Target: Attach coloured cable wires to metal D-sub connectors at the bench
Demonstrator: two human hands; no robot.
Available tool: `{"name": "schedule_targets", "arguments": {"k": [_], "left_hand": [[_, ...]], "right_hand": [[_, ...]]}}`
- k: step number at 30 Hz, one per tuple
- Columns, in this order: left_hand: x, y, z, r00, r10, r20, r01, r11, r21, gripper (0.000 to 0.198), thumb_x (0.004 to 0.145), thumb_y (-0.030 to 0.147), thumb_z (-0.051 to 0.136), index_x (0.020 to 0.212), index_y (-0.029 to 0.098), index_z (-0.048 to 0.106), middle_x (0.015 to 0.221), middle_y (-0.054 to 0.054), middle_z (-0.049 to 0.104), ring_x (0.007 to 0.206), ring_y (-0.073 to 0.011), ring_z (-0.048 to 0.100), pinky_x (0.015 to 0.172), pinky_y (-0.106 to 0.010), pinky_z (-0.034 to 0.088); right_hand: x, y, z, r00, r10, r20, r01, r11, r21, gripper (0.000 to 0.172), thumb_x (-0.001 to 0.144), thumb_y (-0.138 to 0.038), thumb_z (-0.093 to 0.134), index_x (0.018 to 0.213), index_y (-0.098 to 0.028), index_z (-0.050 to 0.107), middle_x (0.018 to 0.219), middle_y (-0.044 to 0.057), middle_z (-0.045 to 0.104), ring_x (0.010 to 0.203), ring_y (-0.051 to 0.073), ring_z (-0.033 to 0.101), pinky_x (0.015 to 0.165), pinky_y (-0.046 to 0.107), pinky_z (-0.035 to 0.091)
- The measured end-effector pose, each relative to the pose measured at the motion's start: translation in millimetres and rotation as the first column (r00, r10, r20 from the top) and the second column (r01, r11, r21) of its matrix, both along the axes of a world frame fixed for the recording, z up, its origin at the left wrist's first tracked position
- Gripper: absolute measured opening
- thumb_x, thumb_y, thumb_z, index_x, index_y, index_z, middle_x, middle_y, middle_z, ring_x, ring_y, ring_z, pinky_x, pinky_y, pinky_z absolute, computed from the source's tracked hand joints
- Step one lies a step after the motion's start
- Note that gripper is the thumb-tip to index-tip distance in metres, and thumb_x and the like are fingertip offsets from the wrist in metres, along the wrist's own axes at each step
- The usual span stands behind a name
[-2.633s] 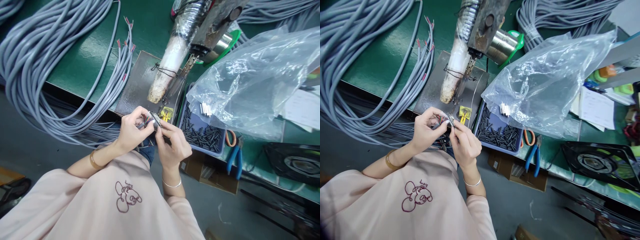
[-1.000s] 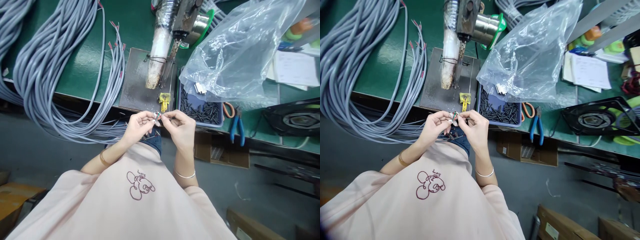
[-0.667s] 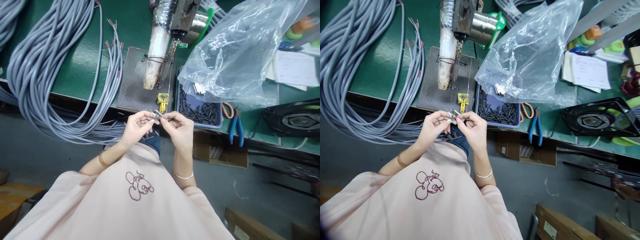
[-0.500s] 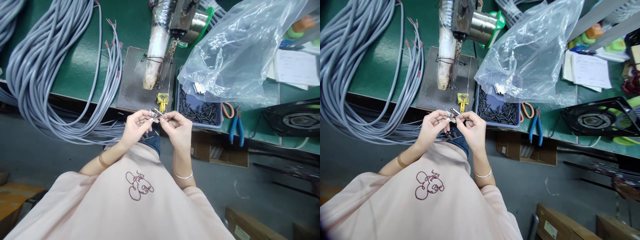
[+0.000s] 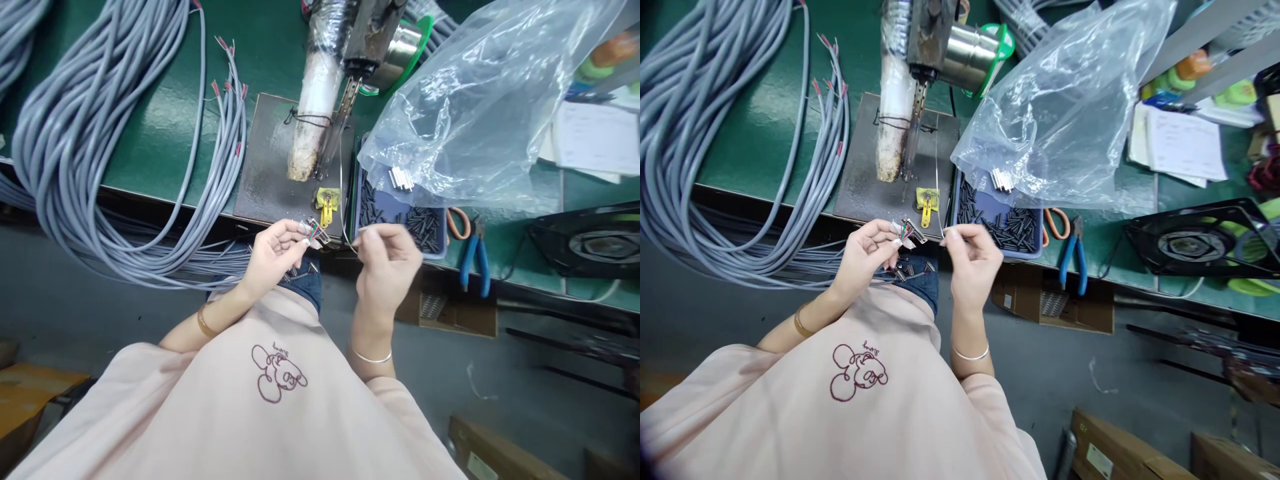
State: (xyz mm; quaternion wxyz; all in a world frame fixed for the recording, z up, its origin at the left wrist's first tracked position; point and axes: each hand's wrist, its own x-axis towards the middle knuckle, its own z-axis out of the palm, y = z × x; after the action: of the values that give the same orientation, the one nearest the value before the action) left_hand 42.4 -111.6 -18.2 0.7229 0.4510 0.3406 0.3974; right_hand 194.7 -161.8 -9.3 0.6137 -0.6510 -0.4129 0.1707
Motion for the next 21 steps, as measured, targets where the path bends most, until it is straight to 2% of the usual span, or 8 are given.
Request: {"name": "schedule_targets", "arguments": {"k": [2,5,8,13,18,21], "left_hand": [[0.8,0.1,-0.5,1.0,0.004,0.022,-0.003,1.0,-0.002,0.023,0.078,0.028,0.077,0.09,0.017,0.06,0.075,-0.002,0.074,0.047,-0.0053,0.052,0.044,-0.018,0.042],[2.3,-0.5,-0.6,0.999,0.011,0.042,-0.011,1.0,0.007,0.026,0.077,0.027,0.078,0.092,0.018,0.059,0.072,0.001,0.071,0.048,-0.0049,0.053,0.044,-0.016,0.042],[3.0,-1.5,-1.6,0.999,0.011,0.041,-0.011,1.0,0.009,0.027,0.076,0.026,0.078,0.092,0.019,0.058,0.071,0.003,0.068,0.049,-0.0048,0.054,0.045,-0.015,0.042],[2.5,-3.4,-4.6,1.0,0.0,0.022,-0.001,1.0,0.014,0.026,0.077,0.027,0.076,0.094,0.019,0.058,0.075,0.002,0.07,0.053,-0.0055,0.057,0.05,-0.016,0.046],[2.3,-6.1,-4.7,1.0,0.001,0.011,-0.002,0.998,0.059,0.025,0.078,0.024,0.076,0.095,0.018,0.059,0.076,0.002,0.068,0.055,-0.0042,0.057,0.054,-0.014,0.047],[2.1,-5.6,-3.8,0.999,-0.046,0.018,0.045,0.998,0.05,0.025,0.077,0.021,0.076,0.097,0.017,0.062,0.074,0.003,0.067,0.055,-0.004,0.056,0.053,-0.013,0.046]], "right_hand": [[-2.3,-1.3,5.0,0.992,0.117,0.046,-0.111,0.987,-0.118,0.016,0.085,-0.034,0.069,0.076,-0.021,0.068,0.07,-0.001,0.065,0.058,0.01,0.055,0.051,0.022,0.039],[-11.3,-1.3,10.0,0.974,0.213,0.071,-0.198,0.964,-0.175,0.011,0.083,-0.028,0.071,0.075,-0.02,0.07,0.071,-0.002,0.066,0.051,0.007,0.045,0.045,0.022,0.029],[-18.2,-0.1,11.5,0.968,0.231,0.103,-0.209,0.96,-0.184,0.013,0.083,-0.024,0.069,0.071,-0.019,0.068,0.068,-0.004,0.062,0.049,0.006,0.038,0.045,0.023,0.025],[-19.9,-0.5,10.6,0.966,0.211,0.153,-0.186,0.969,-0.164,0.009,0.084,-0.021,0.069,0.075,-0.02,0.069,0.07,-0.003,0.063,0.056,0.008,0.048,0.05,0.023,0.033],[-17.9,-0.1,8.4,0.974,0.211,0.081,-0.196,0.967,-0.162,0.01,0.082,-0.024,0.072,0.073,-0.021,0.069,0.07,-0.003,0.063,0.058,0.009,0.05,0.051,0.023,0.035],[-16.2,0.8,8.4,0.973,0.232,-0.003,-0.228,0.952,-0.202,0.013,0.083,-0.029,0.072,0.074,-0.02,0.069,0.069,-0.002,0.061,0.055,0.009,0.049,0.05,0.023,0.036]]}}
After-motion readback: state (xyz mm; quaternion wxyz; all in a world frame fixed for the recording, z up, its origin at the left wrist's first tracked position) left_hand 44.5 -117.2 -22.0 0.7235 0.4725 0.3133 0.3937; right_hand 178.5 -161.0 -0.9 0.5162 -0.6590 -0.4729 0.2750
